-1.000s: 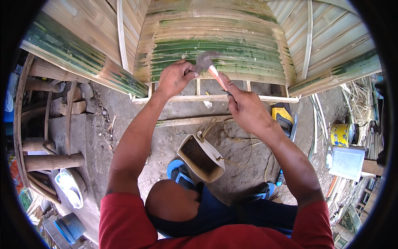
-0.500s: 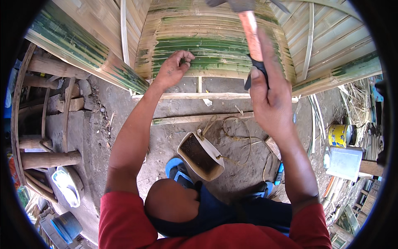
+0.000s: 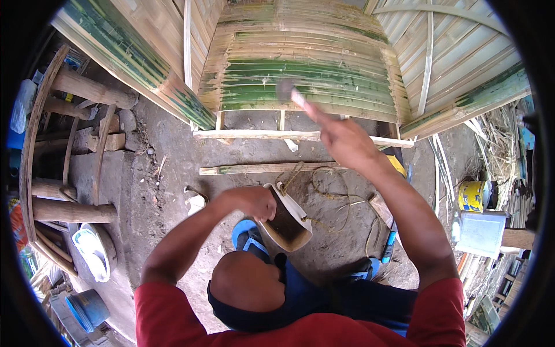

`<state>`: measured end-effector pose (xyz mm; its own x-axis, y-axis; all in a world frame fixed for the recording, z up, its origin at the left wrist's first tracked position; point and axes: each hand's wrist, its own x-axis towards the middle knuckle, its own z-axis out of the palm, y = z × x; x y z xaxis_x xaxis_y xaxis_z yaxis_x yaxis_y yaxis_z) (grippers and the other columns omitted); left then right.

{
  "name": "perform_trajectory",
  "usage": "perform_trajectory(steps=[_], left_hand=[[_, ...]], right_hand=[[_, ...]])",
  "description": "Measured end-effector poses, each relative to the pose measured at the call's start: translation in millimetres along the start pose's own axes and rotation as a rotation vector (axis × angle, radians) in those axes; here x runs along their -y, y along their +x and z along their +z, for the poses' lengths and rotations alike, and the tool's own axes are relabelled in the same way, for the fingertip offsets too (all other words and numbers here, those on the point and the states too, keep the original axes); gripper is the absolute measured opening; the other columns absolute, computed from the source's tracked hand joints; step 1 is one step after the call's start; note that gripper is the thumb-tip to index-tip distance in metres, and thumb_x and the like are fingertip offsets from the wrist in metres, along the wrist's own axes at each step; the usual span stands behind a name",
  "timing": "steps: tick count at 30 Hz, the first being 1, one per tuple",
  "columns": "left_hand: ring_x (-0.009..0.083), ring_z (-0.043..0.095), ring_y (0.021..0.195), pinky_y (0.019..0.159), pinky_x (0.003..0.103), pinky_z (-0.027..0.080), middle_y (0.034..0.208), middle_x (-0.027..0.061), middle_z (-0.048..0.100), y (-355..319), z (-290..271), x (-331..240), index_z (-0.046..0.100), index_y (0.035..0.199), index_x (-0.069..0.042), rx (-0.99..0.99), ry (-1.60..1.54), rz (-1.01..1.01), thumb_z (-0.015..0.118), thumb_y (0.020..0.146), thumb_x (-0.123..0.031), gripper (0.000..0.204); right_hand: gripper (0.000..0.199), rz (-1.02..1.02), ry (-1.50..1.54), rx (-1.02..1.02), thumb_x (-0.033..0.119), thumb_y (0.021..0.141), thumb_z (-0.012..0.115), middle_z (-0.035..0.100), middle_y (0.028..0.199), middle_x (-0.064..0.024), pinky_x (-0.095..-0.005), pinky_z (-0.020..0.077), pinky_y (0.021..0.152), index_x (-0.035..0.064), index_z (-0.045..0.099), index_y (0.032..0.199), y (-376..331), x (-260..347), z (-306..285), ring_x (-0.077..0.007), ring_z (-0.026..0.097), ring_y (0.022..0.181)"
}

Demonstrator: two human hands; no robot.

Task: The person assembles a bamboo frame by nailing thin bamboo strips to a larger structure. They use a hammer to drive nails and a hand saw to cut bamboo pieces to size, working in a cluttered workshop environment.

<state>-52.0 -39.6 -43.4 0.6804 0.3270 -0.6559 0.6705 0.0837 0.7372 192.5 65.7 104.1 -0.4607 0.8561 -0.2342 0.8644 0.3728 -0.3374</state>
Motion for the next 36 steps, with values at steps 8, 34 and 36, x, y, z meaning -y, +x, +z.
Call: perform_trajectory(steps=[8, 34, 36], left_hand=[[0.0256, 0.076, 0.088, 0.070, 0.041, 0.060, 0.094, 0.0081, 0.078, 92, 101, 44, 0.079, 0.083, -0.011, -0.431, 0.937, -0.128, 0.071, 0.079, -0.015, 0.010], [0.0186, 0.075, 0.085, 0.078, 0.033, 0.056, 0.093, 0.0128, 0.076, -15, -50, -13, 0.074, 0.103, -0.005, -1.925, -0.251, 0.003, 0.071, 0.092, -0.007, 0.012], [0.0254, 0.075, 0.082, 0.074, 0.040, 0.056, 0.086, 0.0135, 0.076, -3, -71, -20, 0.077, 0.101, -0.010, -1.976, -0.449, -0.068, 0.070, 0.092, -0.020, 0.016]], right_hand=[[0.075, -0.289, 0.392, -0.527, 0.010, 0.094, 0.056, 0.070, 0.092, -0.0223, -0.0535, 0.0551, 0.077, 0.0264, 0.028, 0.162, -11, -20, 28, -0.0413, 0.069, 0.082], [0.072, -0.184, 0.307, 0.051, 0.015, 0.096, 0.050, 0.070, 0.090, -0.0298, -0.0556, 0.0543, 0.081, 0.0254, 0.025, 0.162, 59, 40, 63, -0.0477, 0.069, 0.085], [0.070, -0.164, 0.389, -0.020, 0.014, 0.098, 0.049, 0.069, 0.085, -0.0288, -0.0543, 0.0528, 0.076, 0.0291, 0.026, 0.162, 49, 25, 72, -0.0461, 0.069, 0.079]])
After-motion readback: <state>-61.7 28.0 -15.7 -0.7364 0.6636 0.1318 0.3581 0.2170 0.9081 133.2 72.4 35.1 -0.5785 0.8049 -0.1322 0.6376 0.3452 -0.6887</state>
